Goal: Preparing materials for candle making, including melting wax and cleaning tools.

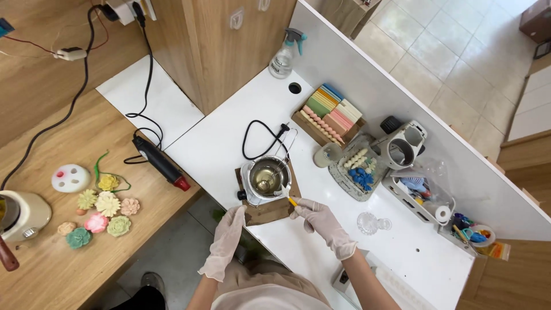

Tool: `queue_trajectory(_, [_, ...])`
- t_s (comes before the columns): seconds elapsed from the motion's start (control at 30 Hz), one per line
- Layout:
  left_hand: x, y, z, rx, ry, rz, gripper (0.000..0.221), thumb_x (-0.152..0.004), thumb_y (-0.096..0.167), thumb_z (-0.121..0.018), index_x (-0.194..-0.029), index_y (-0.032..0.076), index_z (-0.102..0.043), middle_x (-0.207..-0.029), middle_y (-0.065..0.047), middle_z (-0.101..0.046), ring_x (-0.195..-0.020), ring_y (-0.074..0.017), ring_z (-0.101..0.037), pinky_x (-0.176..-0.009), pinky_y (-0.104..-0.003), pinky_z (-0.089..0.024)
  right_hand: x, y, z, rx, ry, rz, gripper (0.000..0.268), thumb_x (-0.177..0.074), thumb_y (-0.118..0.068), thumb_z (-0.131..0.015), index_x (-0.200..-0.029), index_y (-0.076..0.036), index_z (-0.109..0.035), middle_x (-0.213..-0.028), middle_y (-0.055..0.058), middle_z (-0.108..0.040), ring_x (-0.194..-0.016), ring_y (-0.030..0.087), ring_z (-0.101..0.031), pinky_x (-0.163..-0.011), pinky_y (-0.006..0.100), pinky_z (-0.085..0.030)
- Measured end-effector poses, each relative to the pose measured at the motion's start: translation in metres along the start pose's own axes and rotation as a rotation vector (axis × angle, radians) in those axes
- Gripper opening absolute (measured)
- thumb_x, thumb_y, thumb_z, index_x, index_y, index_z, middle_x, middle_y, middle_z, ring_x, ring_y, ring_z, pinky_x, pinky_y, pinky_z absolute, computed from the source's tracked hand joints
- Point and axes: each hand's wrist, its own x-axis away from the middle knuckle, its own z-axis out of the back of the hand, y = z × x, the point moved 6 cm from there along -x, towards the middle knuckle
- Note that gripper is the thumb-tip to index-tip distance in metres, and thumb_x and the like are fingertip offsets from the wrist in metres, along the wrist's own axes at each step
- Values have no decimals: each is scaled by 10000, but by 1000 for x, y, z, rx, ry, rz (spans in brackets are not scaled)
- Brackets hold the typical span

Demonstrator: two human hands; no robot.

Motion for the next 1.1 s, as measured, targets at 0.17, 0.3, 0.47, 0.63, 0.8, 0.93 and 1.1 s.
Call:
queue_trajectory(0.17, [-11,41,-9,-323,-1,-151,455,-963,439,-574,-1220,78,-677,-970,-33,-643,-883,-167,-609,-825,-316,-498,-35,11,21,15,139,52,350,-995,-199,-627,-1298,-60,-734,-810,52,-730,-483,39,-368,-451,188,-320])
queue_trajectory(0.3, [-27,38,-22,-563,-57,-49,473,-971,458,-580,-1231,76,-680,-951,-128,-649,-868,-252,-624,-817,-371,-505,-48,7,13,78,136,176,349,-1003,-189,-623,-1305,-41,-718,-836,-12,-734,-622,17,-514,-582,177,-430])
queue_trajectory(0.47, [-46,6,-25,-463,-134,49,464,-985,451,-538,-1205,64,-665,-881,-103,-720,-848,-247,-652,-820,-382,-505,-52,-7,4,215,203,241,332,-996,-158,-637,-1296,-53,-730,-812,14,-726,-736,57,-620,-693,216,-513])
queue_trajectory(0.63, [-53,-13,-32,-341,-187,58,429,-1012,420,-514,-1033,68,-758,-872,-29,-754,-817,-134,-624,-826,-305,-486,-19,-36,-12,468,355,229,348,-978,-211,-635,-1312,-145,-708,-788,80,-746,-692,102,-638,-692,268,-533])
queue_trajectory(0.8, [-53,-24,-42,-273,-169,110,415,-1029,438,-525,-1043,93,-755,-835,-16,-728,-764,-112,-607,-758,-290,-490,-20,-2,-35,389,322,189,395,-965,-228,-613,-1351,-203,-694,-737,56,-697,-671,112,-628,-685,275,-531])
queue_trajectory(0.93, [-30,2,-39,-255,-162,179,414,-1001,478,-534,-1092,130,-739,-838,11,-740,-783,-115,-619,-774,-283,-496,-46,47,-36,296,362,109,407,-980,-238,-619,-1379,-211,-695,-769,32,-710,-714,93,-586,-702,263,-501])
queue_trajectory(1.1, [-42,-19,-39,-306,-197,115,448,-1003,486,-506,-1092,115,-739,-853,6,-754,-783,-137,-632,-769,-299,-502,-57,74,-29,248,425,110,400,-1000,-227,-617,-1393,-189,-678,-811,17,-718,-734,85,-589,-717,254,-498])
